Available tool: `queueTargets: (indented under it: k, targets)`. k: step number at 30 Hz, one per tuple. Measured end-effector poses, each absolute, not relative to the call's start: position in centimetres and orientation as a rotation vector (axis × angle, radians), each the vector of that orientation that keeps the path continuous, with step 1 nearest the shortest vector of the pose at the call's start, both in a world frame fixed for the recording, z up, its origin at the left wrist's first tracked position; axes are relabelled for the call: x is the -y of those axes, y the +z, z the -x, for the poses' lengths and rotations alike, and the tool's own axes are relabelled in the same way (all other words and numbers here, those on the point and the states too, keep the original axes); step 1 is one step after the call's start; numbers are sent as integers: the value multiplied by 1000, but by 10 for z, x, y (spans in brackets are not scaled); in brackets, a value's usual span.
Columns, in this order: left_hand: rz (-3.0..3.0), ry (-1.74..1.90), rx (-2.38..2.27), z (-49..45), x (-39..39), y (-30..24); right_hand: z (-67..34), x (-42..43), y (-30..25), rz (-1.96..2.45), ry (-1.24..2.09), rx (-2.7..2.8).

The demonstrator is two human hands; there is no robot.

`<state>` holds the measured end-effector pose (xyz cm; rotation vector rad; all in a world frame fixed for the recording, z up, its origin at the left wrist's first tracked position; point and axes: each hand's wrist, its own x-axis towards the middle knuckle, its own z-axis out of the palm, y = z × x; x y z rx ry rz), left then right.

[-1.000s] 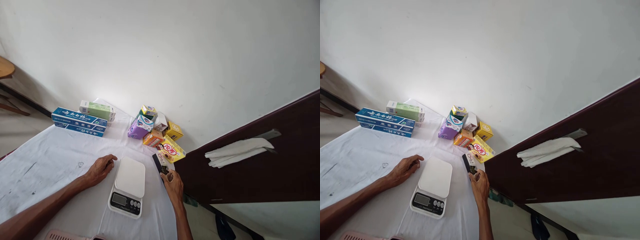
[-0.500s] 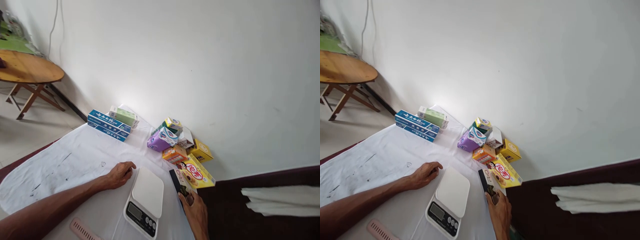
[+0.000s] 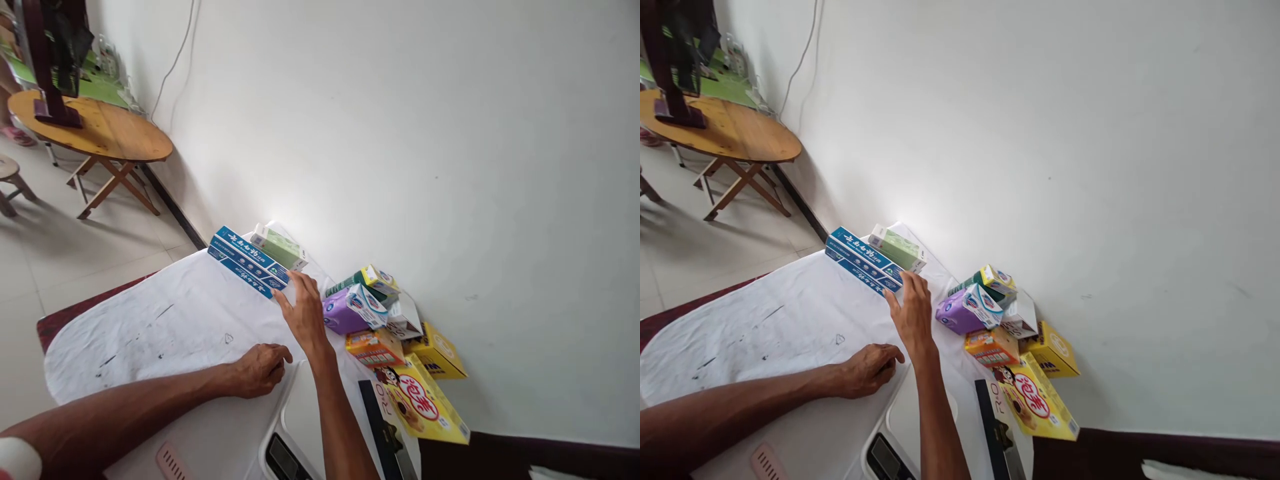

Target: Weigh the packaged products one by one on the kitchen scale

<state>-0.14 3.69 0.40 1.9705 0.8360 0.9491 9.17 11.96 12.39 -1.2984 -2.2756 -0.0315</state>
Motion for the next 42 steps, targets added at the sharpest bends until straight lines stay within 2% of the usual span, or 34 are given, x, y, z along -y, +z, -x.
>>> queueTargets:
  k: [6, 15, 19, 24, 31, 36, 42]
  targets:
    - [-1972, 931, -827, 3, -38, 7, -15, -178, 123, 1468, 98, 2515]
    - [-1928, 943, -802, 1, -37, 2, -16, -184, 121, 1463, 154, 2460]
    - [-1873, 963, -793, -1, -39, 0, -54, -147, 145, 1430, 82, 2333]
    - [-1678, 993, -821, 1, -43, 2, -143, -59, 165, 1535, -26, 2187]
    - [-1344, 991, -820, 1, -52, 4, -222, 58, 117, 1916, 4, 1913]
    - [-1249, 987, -805, 4, -55, 10, -214, 84, 85, 1945, 66, 1872]
    - [-1238, 952, -788, 10, -56, 17, -214, 90, 102, 1951, -33, 1903]
